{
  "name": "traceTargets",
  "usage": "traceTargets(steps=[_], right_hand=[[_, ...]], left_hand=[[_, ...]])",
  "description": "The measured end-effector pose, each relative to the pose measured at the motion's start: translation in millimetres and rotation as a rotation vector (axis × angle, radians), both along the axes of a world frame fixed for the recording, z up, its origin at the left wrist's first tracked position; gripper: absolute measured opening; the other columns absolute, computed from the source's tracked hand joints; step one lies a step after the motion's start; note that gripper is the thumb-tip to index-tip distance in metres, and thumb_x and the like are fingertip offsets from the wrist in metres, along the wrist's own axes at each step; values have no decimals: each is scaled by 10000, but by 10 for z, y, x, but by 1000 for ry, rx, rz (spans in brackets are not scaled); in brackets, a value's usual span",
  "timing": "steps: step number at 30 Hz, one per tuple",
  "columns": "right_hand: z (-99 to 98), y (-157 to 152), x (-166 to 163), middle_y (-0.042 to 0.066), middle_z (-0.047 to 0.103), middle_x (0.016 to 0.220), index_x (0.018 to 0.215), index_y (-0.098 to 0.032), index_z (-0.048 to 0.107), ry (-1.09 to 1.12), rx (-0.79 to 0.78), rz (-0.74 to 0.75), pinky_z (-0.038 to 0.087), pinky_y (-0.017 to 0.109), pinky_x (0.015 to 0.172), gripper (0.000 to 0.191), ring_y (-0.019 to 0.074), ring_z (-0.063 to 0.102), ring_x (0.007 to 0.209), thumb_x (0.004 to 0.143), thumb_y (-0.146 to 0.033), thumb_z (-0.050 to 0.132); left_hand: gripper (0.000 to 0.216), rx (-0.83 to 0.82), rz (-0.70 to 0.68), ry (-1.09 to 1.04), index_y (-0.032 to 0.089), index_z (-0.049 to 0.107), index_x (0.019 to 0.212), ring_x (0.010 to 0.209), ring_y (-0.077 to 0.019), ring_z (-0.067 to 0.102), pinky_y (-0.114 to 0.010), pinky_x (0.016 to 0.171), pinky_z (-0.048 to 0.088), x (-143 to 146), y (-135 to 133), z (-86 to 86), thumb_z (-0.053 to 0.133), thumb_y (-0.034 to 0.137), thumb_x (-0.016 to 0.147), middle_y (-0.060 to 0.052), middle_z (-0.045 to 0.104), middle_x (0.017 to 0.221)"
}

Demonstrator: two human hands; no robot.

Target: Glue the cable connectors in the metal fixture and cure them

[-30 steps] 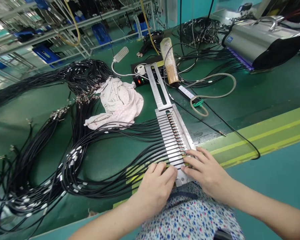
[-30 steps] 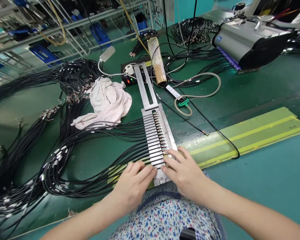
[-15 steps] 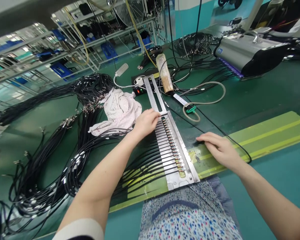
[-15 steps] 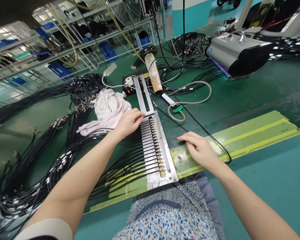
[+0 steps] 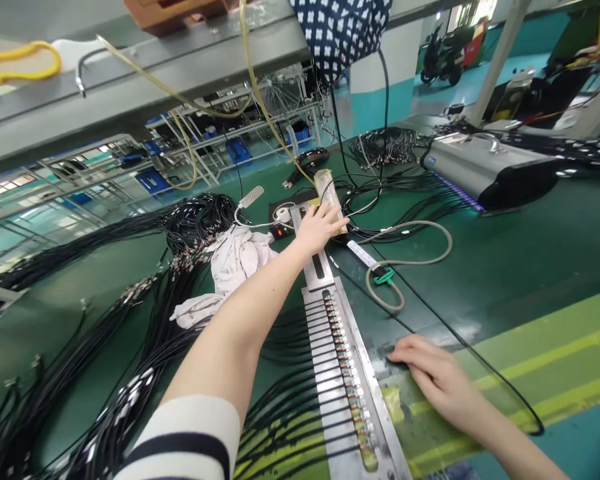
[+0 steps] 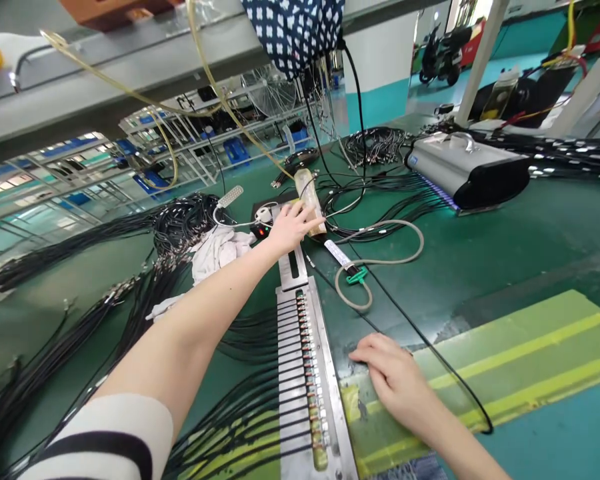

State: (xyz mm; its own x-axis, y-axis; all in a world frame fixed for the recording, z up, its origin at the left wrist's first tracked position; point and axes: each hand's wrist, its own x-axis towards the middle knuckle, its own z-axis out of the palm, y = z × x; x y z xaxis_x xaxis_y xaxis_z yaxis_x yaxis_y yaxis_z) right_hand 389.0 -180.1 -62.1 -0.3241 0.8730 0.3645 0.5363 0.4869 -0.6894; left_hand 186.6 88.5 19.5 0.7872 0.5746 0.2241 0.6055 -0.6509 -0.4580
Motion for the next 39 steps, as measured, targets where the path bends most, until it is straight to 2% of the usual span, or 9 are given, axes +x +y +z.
traceTargets(steps=[8, 16, 22, 27, 29, 31, 34, 36, 39], right_hand=[[4, -4, -21, 68, 605, 884, 940, -207, 615, -17, -17, 23, 496, 272, 705, 336, 161, 589, 833, 814, -41, 352], [14, 58, -21, 80, 626, 939, 1035, -212, 603, 79, -121, 35, 508, 275, 748, 359, 165, 599, 886, 855, -73, 325], [322, 137, -267, 94, 635, 1053, 1154, -200, 573, -8, -151, 111, 505, 270, 843, 381, 165, 600, 977, 851, -102, 364], [549, 100, -225, 38, 674, 783, 925, -210, 641, 11, 53, -37, 505, 221, 613, 284, 135, 629, 694, 856, -132, 377], [609, 242, -131, 18, 666, 735, 934, -223, 638, -9, 79, -179, 482, 222, 572, 271, 127, 612, 634, 874, -170, 379], [657, 529, -85, 52, 678, 884, 1019, -203, 622, -122, 42, -327, 494, 260, 697, 266, 160, 628, 791, 883, -231, 395], [671, 1075, -156, 162, 646, 1021, 1057, -97, 604, -554, -147, -429, 431, 405, 869, 375, 299, 559, 1041, 847, -373, 463], [639, 1350, -239, 192, 665, 908, 906, -80, 644, -636, -226, -417, 423, 452, 829, 410, 348, 587, 965, 807, -449, 493], [578, 1471, -252, 169, 678, 793, 793, -112, 644, -638, -300, -380, 438, 396, 718, 338, 308, 639, 798, 790, -407, 479]], left_hand=[[234, -5, -162, 160, 184, 614, 1029, 1233, -249, 399, -426, 987, 300, 335, 471, -164, 437, 152, 880, -91, 570, 1201], [354, -38, -201, 152, 111, 511, 1203, 1154, -270, 458, -391, 907, 339, 209, 471, -88, 400, 100, 867, -150, 560, 1182], [395, -96, -210, 102, 147, 502, 1197, 1085, -241, 507, -341, 851, 384, 224, 435, 56, 541, 152, 804, -107, 579, 1154], [470, -143, -227, 54, 148, 479, 1213, 1108, -237, 502, -327, 876, 400, 224, 447, 135, 616, 202, 767, -88, 566, 1196], [476, -158, -235, 40, 153, 475, 1216, 1117, -236, 498, -326, 883, 403, 212, 447, 146, 619, 196, 765, -87, 561, 1207], [474, -168, -236, 26, 154, 477, 1212, 1109, -238, 501, -330, 884, 406, 206, 439, 149, 623, 189, 763, -90, 561, 1205], [459, -169, -227, 8, 154, 476, 1210, 1104, -236, 502, -336, 887, 407, 213, 421, 155, 612, 189, 773, -97, 558, 1203], [461, -167, -222, 6, 156, 470, 1217, 1113, -229, 497, -334, 890, 407, 220, 410, 163, 607, 187, 777, -98, 555, 1204], [421, -163, -200, 12, 159, 494, 1186, 1093, -226, 504, -338, 874, 412, 224, 403, 160, 589, 155, 775, -96, 571, 1167]])
